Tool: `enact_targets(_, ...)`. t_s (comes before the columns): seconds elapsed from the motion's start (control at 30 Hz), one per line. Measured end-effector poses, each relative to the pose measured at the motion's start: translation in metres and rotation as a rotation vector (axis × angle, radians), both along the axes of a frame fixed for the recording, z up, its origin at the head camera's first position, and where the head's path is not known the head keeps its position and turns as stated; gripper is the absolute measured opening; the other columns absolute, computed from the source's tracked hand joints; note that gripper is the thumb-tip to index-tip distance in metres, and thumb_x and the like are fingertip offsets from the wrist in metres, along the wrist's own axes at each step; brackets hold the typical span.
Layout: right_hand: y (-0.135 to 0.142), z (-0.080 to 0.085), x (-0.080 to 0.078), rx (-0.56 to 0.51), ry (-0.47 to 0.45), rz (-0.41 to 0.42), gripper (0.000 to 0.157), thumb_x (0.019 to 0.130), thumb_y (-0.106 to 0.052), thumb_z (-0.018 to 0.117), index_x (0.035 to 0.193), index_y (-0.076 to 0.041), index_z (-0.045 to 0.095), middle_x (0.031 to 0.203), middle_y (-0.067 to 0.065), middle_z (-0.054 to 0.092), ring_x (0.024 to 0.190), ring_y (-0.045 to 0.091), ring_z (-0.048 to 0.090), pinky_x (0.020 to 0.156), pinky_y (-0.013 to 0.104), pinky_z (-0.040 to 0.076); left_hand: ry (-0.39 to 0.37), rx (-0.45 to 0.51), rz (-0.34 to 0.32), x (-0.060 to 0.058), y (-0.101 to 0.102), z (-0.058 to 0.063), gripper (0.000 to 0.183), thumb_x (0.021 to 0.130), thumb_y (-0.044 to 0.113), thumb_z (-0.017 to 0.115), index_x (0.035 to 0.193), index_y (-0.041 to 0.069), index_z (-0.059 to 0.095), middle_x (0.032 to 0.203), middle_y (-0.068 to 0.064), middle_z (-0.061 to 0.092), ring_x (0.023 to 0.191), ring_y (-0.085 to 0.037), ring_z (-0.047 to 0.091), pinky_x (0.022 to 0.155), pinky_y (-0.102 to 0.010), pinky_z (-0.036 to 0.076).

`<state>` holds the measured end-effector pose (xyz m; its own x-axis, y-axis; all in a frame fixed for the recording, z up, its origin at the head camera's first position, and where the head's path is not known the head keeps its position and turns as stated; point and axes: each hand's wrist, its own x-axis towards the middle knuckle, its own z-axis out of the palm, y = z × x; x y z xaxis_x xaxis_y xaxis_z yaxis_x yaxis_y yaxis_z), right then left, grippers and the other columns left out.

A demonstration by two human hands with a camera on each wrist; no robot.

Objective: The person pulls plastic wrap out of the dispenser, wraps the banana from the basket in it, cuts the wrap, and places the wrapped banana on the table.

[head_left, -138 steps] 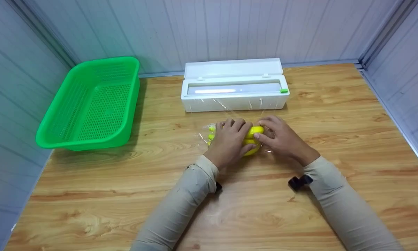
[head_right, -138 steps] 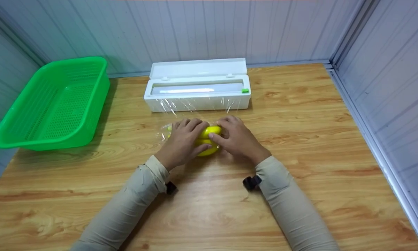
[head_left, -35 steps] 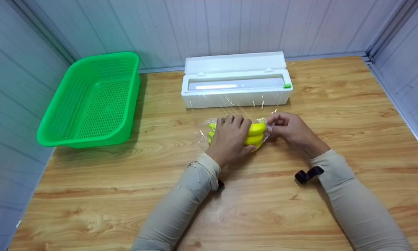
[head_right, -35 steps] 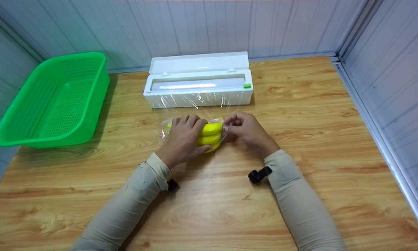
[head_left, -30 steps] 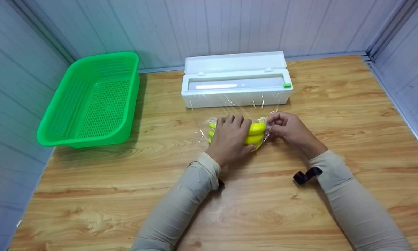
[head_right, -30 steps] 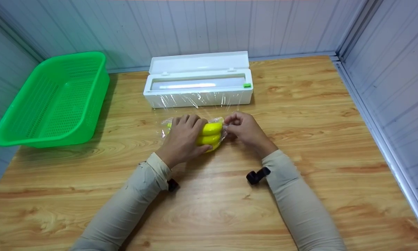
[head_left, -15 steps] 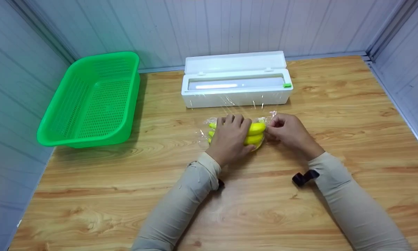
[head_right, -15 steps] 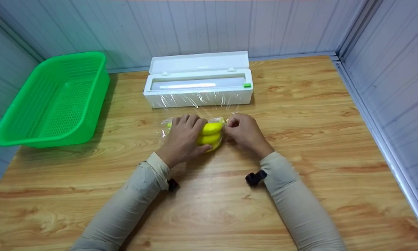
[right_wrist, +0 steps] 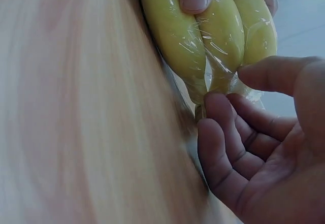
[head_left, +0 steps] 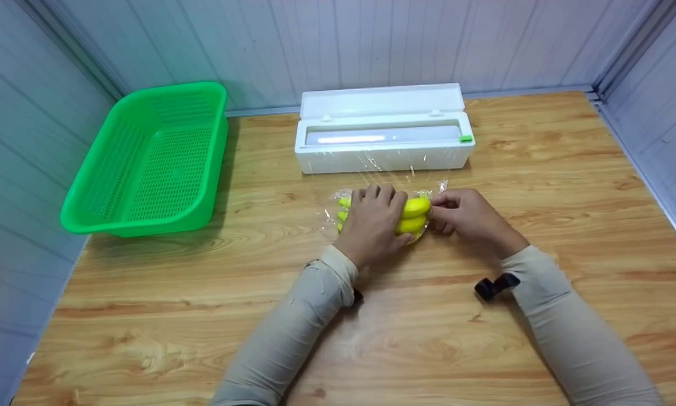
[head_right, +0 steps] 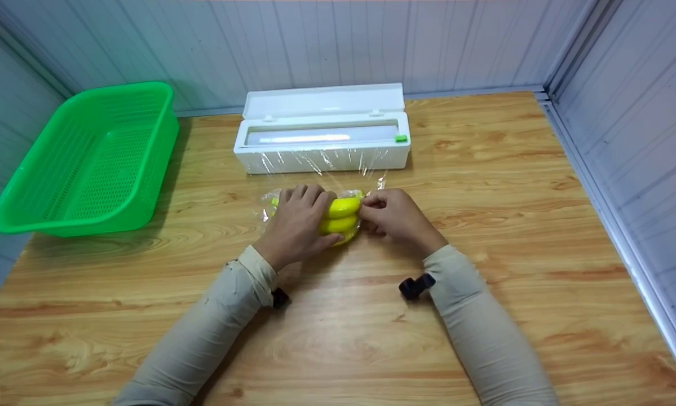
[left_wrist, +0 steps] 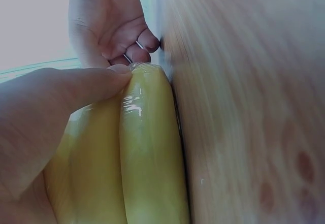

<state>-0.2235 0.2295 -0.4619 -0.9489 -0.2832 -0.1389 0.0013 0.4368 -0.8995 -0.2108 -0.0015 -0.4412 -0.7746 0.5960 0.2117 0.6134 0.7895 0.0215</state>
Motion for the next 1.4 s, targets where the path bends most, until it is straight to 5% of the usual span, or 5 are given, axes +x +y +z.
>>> enact_targets(0.43, -0.003, -0.008, 0.0, -0.138, -0.001, -0.047, 0.017, 0.097, -0.012, 0.064, 0.098, 0.005, 0.066, 0.067, 0.006, 0.057, 0.058, 0.014, 0.053, 0.048, 0.024, 0.046, 0.049, -0.013, 0.02, 0.002, 0.001, -0.001, 0.066, 0.082, 0.061, 0.073, 0.125, 0.015, 0.054, 0.112, -0.004, 0.055, 0.104, -0.024, 0.048, 0.087, -0.041, 0.038)
enact_targets(0.73, 0.005, -0.008, -0.002, -0.287, -0.172, 0.056, 0.012, 0.099, -0.01, 0.057, 0.096, 0.002, 0.059, 0.081, 0.011, 0.061, 0.062, 0.015, 0.055, 0.052, 0.025, 0.05, 0.024, -0.002, 0.009, 0.002, 0.0, -0.001, 0.065, 0.082, 0.061, 0.072, 0.124, 0.015, 0.053, 0.111, -0.003, 0.053, 0.102, -0.023, 0.047, 0.086, -0.04, 0.037)
enact_targets(0.9, 0.005, -0.006, -0.001, -0.242, -0.101, 0.1, 0.021, 0.098, -0.016, 0.065, 0.101, 0.004, 0.06, 0.082, 0.015, 0.064, 0.063, 0.018, 0.06, 0.053, 0.029, 0.054, 0.049, 0.002, 0.005, 0.001, -0.001, -0.002, 0.065, 0.082, 0.061, 0.072, 0.123, 0.015, 0.053, 0.11, -0.003, 0.053, 0.101, -0.023, 0.047, 0.085, -0.04, 0.037)
enact_targets(1.17, -0.002, -0.005, 0.001, -0.205, 0.071, -0.035, 0.012, 0.092, -0.001, 0.065, 0.088, 0.009, 0.059, 0.08, 0.01, 0.062, 0.066, 0.016, 0.06, 0.061, 0.027, 0.055, 0.052, 0.013, 0.001, 0.001, -0.001, -0.002, 0.066, 0.082, 0.061, 0.073, 0.124, 0.014, 0.053, 0.112, -0.004, 0.054, 0.103, -0.024, 0.048, 0.085, -0.04, 0.038)
enact_targets(1.4, -0.008, -0.003, 0.002, -0.31, 0.105, -0.102, 0.026, 0.089, 0.006, 0.068, 0.108, 0.006, 0.05, 0.086, 0.01, 0.065, 0.075, 0.012, 0.062, 0.066, 0.022, 0.055, 0.069, -0.017, 0.008, 0.0, 0.0, -0.002, 0.068, 0.083, 0.063, 0.07, 0.126, 0.014, 0.053, 0.112, -0.004, 0.055, 0.104, -0.024, 0.049, 0.086, -0.04, 0.038)
